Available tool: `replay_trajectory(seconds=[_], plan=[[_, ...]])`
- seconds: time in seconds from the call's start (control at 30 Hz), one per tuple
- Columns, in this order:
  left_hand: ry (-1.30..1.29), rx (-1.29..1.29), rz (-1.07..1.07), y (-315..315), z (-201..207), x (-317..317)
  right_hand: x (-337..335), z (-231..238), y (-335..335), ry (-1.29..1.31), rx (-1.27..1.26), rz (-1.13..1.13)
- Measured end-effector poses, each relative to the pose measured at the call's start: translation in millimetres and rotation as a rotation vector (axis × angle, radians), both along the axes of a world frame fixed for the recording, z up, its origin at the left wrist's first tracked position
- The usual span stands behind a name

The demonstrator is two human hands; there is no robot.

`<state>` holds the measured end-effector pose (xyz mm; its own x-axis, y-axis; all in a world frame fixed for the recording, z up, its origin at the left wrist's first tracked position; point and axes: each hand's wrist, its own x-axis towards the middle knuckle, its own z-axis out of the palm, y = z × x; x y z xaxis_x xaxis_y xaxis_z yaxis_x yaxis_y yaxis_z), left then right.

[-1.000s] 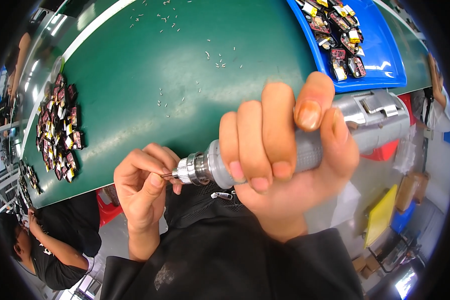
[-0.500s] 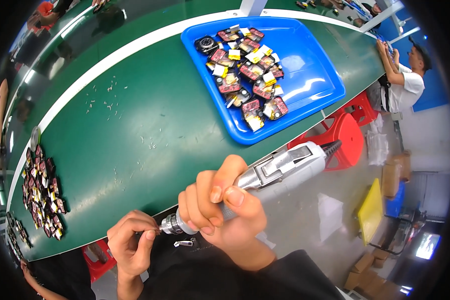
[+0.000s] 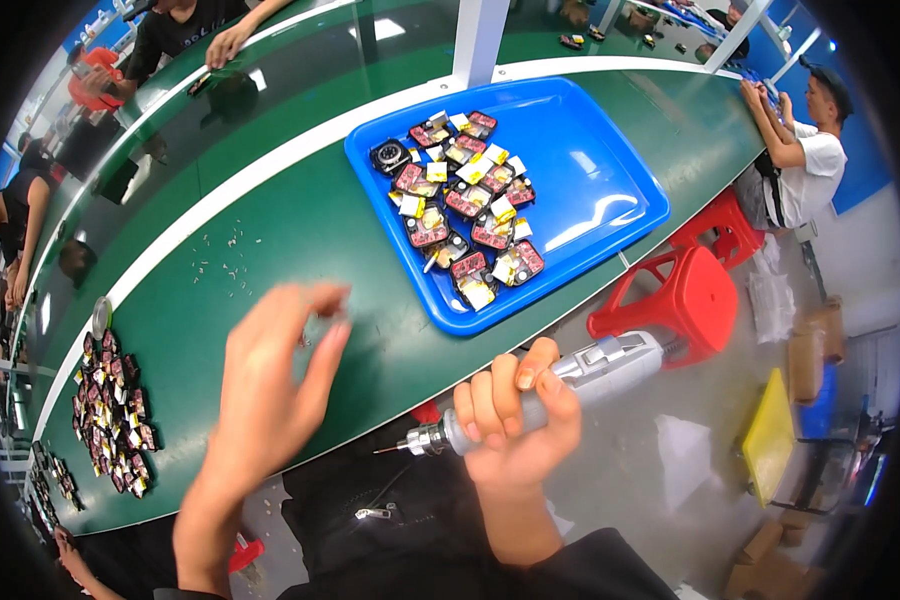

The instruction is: Assembling small electronic components using an electric screwdriver on a factory assembly line.

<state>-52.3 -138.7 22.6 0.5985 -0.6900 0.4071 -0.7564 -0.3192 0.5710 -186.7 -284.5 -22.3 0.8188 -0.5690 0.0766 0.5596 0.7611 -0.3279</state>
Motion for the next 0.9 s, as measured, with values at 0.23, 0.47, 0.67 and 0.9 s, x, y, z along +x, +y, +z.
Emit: replay_trajectory(seconds=[0.23,0.47,0.67,0.9], plan=[[-0.294,0.296,0.203,-117.4,-18.1,70.0,-19.0,2.3,1.7,0.073,0.015,0.015],[-0.322,0.366,0.174,-131.9,-30.8,77.9,-25.1,0.6,3.9,0.125,-0.023,0.029],[-0.395,0.137,0.166,-96.9,-20.1,81.2,-17.9,1.3,15.7,0.147,0.019,0.084],[-0.056,0.103,0.137,90.8,0.6,8.0,-8.5,-7.9,28.4,0.121,0.066,0.166]])
